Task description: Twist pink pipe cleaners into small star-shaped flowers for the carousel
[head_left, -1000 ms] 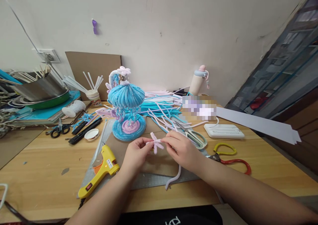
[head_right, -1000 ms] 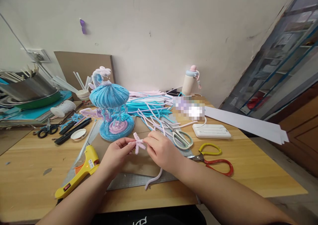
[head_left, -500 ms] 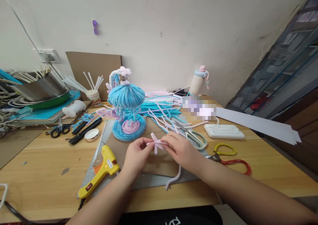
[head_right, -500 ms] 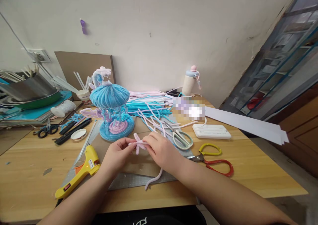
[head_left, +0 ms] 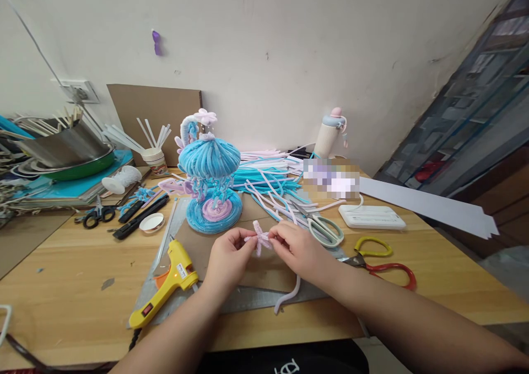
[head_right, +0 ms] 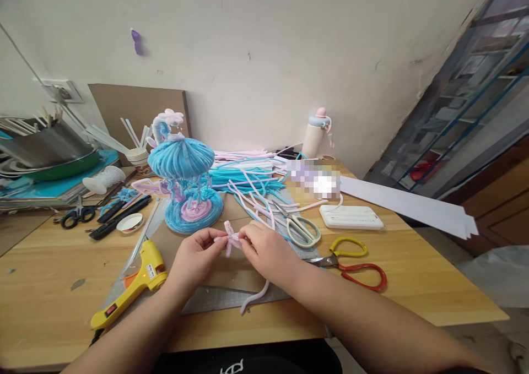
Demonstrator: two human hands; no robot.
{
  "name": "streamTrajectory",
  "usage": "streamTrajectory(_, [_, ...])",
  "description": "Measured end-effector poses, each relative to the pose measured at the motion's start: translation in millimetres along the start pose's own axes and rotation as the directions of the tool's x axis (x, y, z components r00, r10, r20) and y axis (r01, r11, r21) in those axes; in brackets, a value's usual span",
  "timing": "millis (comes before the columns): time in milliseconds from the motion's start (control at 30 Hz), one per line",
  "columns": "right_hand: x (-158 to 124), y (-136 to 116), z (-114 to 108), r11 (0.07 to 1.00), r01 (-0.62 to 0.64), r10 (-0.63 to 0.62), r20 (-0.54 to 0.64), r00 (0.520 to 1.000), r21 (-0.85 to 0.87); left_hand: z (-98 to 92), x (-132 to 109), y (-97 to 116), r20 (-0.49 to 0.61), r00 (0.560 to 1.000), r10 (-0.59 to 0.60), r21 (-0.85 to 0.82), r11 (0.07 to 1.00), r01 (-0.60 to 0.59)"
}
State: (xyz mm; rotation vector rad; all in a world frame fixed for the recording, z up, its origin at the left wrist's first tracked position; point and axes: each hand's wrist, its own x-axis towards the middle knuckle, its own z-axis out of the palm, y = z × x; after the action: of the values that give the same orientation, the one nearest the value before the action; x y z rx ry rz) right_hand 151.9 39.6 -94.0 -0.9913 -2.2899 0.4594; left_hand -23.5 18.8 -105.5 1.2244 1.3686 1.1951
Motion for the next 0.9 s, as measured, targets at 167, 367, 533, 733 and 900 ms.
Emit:
streamTrajectory(167, [0.2,-2.0,-1.4,0.998,-0.056,0.057,0.06,0.997,-0.032,-0.2,-0.6,1.7,-0.004,1.0,0.003,0.03,1.0,-0.003])
streamTrajectory(367, [-0.6,-2.4,-1.7,0.996,-0.049,0.057,0.107,0.993,-0.074,-0.7,-0.7,3.9,0.003,1.0,-0.006,0.042,0.999,0.006])
streamTrajectory(533, [-1.0,-1.5,-0.6,0.994,-0.043,0.055,0.129,0.99,-0.1,-0.8,-0.2,0.8,0.007,1.0,-0.004,0.054,0.999,0.004])
streamTrajectory(733, [-1.4,0.0,0.7,0.993,-0.071,0.085,0.148,0.985,-0.099,-0.7,0.1,0.2,0.022,1.0,-0.012,0.063,0.998,0.011])
streamTrajectory(900, [-1.9,2.4,2.0,0.985,-0.103,0.123,0.149,0.981,-0.136,-0.1,0.1,-0.2,0.04,0.999,-0.009,0.088,0.996,0.006])
